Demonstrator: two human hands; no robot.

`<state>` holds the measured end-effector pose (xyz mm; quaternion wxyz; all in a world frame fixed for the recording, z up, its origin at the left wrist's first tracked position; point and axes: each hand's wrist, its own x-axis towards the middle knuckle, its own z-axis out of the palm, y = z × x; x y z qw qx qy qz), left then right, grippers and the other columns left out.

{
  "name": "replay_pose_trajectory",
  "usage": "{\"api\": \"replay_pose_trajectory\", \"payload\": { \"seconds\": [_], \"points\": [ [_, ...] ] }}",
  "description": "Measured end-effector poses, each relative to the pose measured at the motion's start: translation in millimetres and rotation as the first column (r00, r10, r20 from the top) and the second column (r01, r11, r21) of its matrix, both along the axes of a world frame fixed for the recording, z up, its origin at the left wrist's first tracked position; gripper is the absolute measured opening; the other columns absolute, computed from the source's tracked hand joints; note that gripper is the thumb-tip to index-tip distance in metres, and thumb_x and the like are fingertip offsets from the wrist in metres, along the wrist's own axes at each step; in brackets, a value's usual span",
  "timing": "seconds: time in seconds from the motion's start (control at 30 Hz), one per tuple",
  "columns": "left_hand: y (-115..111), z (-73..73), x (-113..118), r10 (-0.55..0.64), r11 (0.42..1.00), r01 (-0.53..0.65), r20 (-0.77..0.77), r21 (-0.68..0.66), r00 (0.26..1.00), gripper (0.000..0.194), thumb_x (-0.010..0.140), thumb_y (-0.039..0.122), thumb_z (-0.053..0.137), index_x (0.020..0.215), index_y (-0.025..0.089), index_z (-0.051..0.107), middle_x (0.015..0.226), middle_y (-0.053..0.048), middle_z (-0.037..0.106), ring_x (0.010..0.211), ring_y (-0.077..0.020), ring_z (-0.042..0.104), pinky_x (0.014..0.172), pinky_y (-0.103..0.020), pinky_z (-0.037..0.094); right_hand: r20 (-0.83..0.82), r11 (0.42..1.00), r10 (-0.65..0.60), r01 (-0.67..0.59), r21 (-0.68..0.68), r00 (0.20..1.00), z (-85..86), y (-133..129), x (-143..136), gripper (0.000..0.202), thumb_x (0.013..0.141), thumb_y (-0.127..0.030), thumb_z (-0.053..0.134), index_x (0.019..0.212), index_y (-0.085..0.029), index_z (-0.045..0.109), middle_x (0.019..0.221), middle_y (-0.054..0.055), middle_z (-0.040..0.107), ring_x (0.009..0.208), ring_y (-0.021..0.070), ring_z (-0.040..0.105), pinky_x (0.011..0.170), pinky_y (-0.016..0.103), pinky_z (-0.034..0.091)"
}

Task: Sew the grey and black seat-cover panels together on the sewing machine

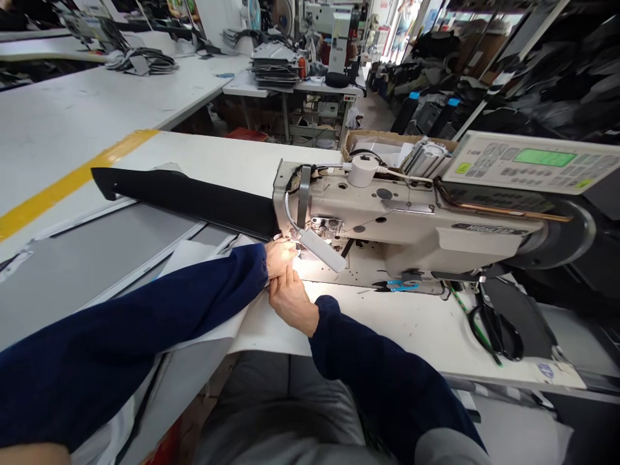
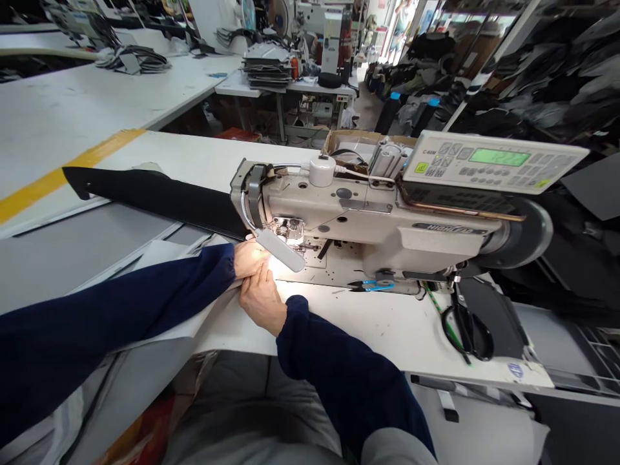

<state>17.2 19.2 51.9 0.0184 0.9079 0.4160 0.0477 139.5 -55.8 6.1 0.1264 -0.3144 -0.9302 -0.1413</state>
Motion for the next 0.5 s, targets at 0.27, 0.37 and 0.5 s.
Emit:
{"api": "replay_pose_trajectory", "payload": {
  "seconds": [0.27, 0.37, 0.5],
  "points": [
    [-43, 29.9, -40, 0.273, 0.957, -0.249, -0.174, 0.147, 0.946, 0.041, 0.075, 0.030, 0.063, 0.114, 0.017, 0.060, 0.139, -0.017, 0.038, 0.128, -0.0391, 0.032, 0.097, -0.058, 0.034, -0.088, 0.998, -0.043, 0.038, -0.058, 0.995, 0.9, -37, -14, 0.051, 0.096, -0.031, 0.039, 0.120, 0.012, 0.051, 0.118, 0.038, 0.055, 0.114, 0.0386, 0.056, 0.095, 0.059, 0.041],
    [-31, 34.3, -57, 0.457, 0.890, -0.447, -0.208, 0.096, 0.865, 0.058, 0.072, 0.025, 0.066, 0.128, 0.023, 0.053, 0.147, -0.016, 0.022, 0.124, -0.0441, 0.034, 0.089, -0.051, 0.042, -0.089, 0.997, -0.039, 0.033, -0.065, 0.995, 3.5, -33, -45, 0.050, 0.096, -0.027, 0.035, 0.120, 0.015, 0.049, 0.119, 0.040, 0.052, 0.115, 0.0408, 0.055, 0.094, 0.065, 0.037],
    [-5, 46.6, -78, 0.626, 0.756, -0.655, -0.304, 0.008, 0.718, 0.073, 0.071, 0.011, 0.059, 0.141, 0.025, 0.040, 0.141, -0.020, 0.031, 0.106, -0.0394, 0.054, 0.086, -0.045, 0.044, -0.118, 0.989, 0.043, -0.059, -0.137, 0.992, 7.9, -10, -79, 0.047, 0.091, -0.018, 0.040, 0.127, 0.012, 0.044, 0.133, 0.039, 0.041, 0.124, 0.0427, 0.046, 0.096, 0.068, 0.034]
  ]
}}
